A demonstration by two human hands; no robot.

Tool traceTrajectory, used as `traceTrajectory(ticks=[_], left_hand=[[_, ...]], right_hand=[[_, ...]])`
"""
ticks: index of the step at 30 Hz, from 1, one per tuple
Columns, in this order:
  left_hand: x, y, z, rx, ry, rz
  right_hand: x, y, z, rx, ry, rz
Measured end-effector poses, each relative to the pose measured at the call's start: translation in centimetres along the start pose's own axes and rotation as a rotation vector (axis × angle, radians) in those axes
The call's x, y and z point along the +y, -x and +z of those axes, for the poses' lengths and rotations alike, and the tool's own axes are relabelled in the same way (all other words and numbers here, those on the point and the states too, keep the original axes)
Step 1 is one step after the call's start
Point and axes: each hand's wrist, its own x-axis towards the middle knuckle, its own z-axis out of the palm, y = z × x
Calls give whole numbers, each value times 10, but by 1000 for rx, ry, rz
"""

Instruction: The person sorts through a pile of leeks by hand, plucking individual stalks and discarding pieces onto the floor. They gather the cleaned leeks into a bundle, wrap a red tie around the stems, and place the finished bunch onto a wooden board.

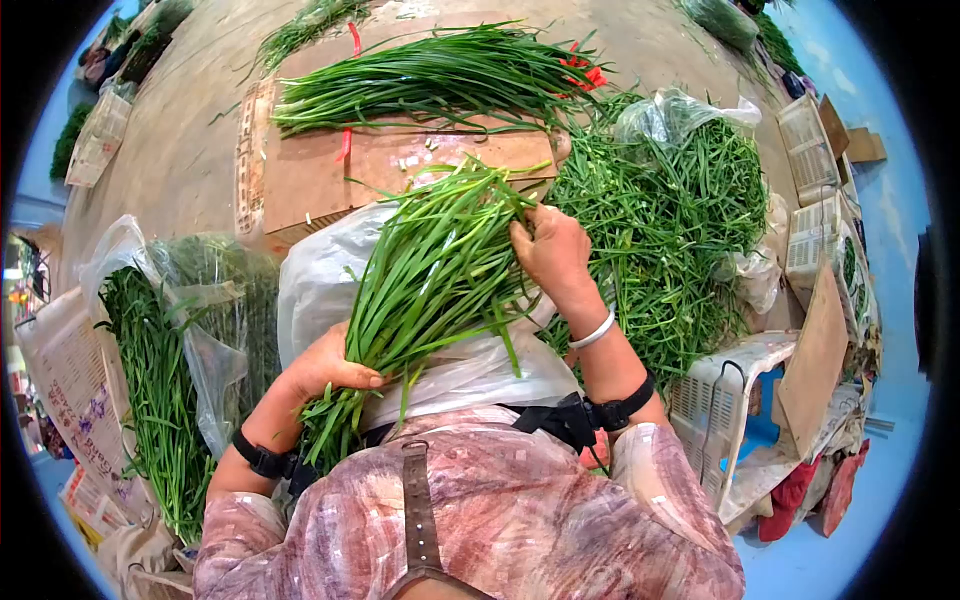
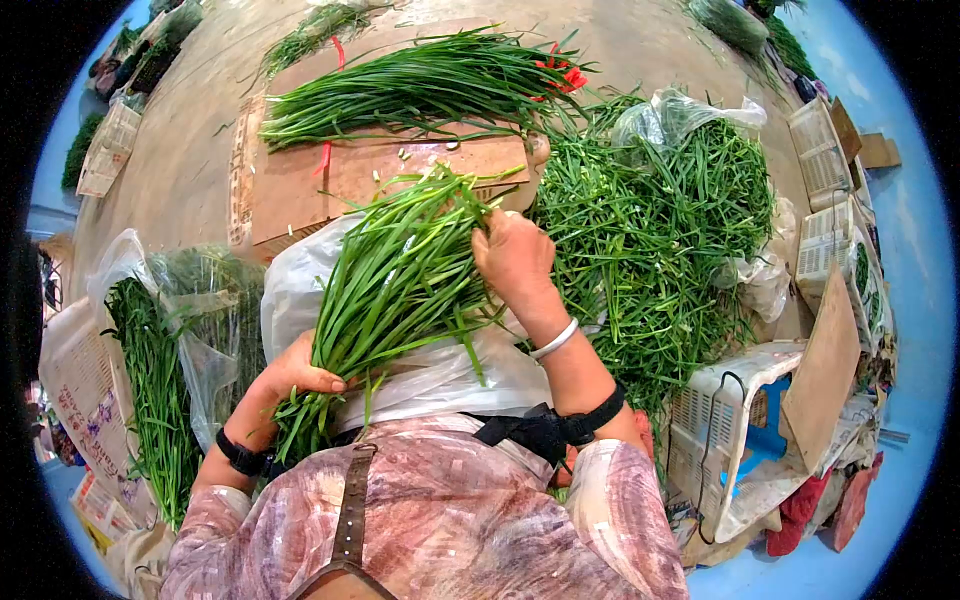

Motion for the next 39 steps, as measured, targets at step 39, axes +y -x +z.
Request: traceTrajectory(ticks=[39], left_hand=[[-1, -5, 4, 46, -374, 96]], right_hand=[[105, -51, -3, -9, -628, 417]])
